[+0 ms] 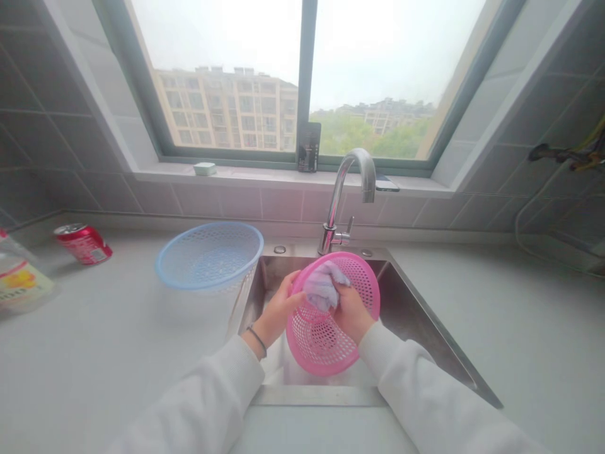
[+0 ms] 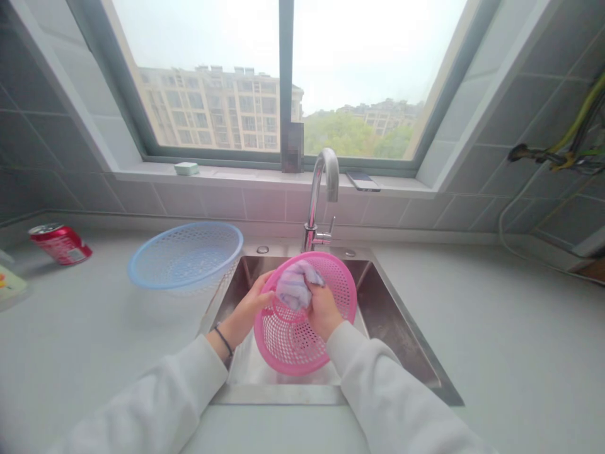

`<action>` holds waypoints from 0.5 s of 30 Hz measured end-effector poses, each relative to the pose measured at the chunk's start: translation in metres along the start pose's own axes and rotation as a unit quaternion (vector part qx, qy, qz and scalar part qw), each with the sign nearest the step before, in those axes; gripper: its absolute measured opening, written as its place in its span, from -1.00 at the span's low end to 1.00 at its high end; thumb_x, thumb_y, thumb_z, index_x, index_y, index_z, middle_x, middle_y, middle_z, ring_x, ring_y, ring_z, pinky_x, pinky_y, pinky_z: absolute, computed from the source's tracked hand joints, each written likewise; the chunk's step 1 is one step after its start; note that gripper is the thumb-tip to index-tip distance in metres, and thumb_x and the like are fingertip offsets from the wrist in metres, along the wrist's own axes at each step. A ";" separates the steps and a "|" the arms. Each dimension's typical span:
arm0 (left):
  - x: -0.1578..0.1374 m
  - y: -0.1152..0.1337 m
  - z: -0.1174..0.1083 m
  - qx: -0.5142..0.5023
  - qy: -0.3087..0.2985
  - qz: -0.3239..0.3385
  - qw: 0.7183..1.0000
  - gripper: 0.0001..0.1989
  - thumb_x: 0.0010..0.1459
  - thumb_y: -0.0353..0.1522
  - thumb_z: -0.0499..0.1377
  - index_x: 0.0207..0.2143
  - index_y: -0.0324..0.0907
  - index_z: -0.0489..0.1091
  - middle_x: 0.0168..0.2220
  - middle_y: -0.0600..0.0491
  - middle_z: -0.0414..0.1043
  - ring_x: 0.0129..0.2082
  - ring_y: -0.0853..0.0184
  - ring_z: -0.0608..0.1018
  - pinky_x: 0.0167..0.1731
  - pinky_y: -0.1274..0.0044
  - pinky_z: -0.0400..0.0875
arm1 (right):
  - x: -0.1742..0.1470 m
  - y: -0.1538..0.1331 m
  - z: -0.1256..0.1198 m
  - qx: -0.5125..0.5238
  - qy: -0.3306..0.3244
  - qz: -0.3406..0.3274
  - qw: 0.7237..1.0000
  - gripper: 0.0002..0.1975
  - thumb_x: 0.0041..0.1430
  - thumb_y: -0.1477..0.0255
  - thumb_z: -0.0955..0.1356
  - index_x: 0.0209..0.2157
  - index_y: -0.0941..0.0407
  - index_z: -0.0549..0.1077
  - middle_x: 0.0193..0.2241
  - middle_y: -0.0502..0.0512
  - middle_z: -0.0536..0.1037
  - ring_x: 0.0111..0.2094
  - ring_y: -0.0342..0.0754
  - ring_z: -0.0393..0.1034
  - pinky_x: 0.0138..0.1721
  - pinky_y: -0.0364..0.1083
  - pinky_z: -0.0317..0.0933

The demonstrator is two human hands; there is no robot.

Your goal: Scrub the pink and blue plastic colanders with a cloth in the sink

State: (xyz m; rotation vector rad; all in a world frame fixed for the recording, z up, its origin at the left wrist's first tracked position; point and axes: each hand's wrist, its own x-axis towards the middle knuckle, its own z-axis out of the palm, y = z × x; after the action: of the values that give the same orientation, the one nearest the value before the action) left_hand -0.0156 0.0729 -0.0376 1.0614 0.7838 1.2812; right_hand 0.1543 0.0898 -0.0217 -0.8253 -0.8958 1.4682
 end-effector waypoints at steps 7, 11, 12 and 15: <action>-0.007 0.010 0.000 -0.001 0.030 0.042 0.999 -0.19 -0.10 -0.16 0.48 0.19 -0.17 0.35 0.07 -0.14 0.53 0.09 -0.01 0.55 0.14 0.24 0.39 | -0.020 -0.004 0.009 -0.330 -0.182 0.034 0.926 -0.59 0.03 0.33 0.51 -0.04 0.05 0.56 -0.10 0.15 0.68 -0.04 0.14 0.54 0.10 0.15 0.35; -0.010 0.010 -0.001 0.062 0.021 0.064 0.996 -0.20 -0.09 -0.21 0.49 0.21 -0.19 0.37 0.13 -0.17 0.51 0.17 -0.05 0.50 0.21 0.22 0.33 | -0.020 -0.004 0.001 -0.493 -0.225 0.030 0.840 -0.66 0.11 0.40 0.44 -0.04 0.12 0.60 -0.07 0.24 0.68 -0.03 0.22 0.55 0.12 0.22 0.31; -0.010 0.009 -0.001 0.074 0.015 0.064 0.995 -0.21 -0.09 -0.21 0.49 0.20 -0.19 0.38 0.14 -0.17 0.51 0.19 -0.06 0.49 0.22 0.22 0.33 | -0.019 -0.004 -0.001 -0.508 -0.226 0.032 0.830 -0.65 0.10 0.42 0.43 -0.04 0.13 0.60 -0.06 0.26 0.68 -0.02 0.24 0.55 0.12 0.22 0.31; -0.008 0.007 -0.002 0.088 0.002 0.053 0.995 -0.21 -0.09 -0.20 0.48 0.20 -0.18 0.39 0.17 -0.18 0.48 0.20 -0.08 0.48 0.22 0.20 0.32 | -0.018 -0.001 0.000 -0.482 -0.224 0.040 0.846 -0.66 0.06 0.47 0.42 -0.09 0.13 0.61 -0.10 0.25 0.69 -0.02 0.23 0.55 0.10 0.19 0.33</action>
State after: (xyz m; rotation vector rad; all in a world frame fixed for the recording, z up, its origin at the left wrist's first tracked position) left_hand -0.0216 0.0656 -0.0327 1.2560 0.8653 1.3228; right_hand 0.1565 0.0719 -0.0205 -1.2579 -2.0664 1.2486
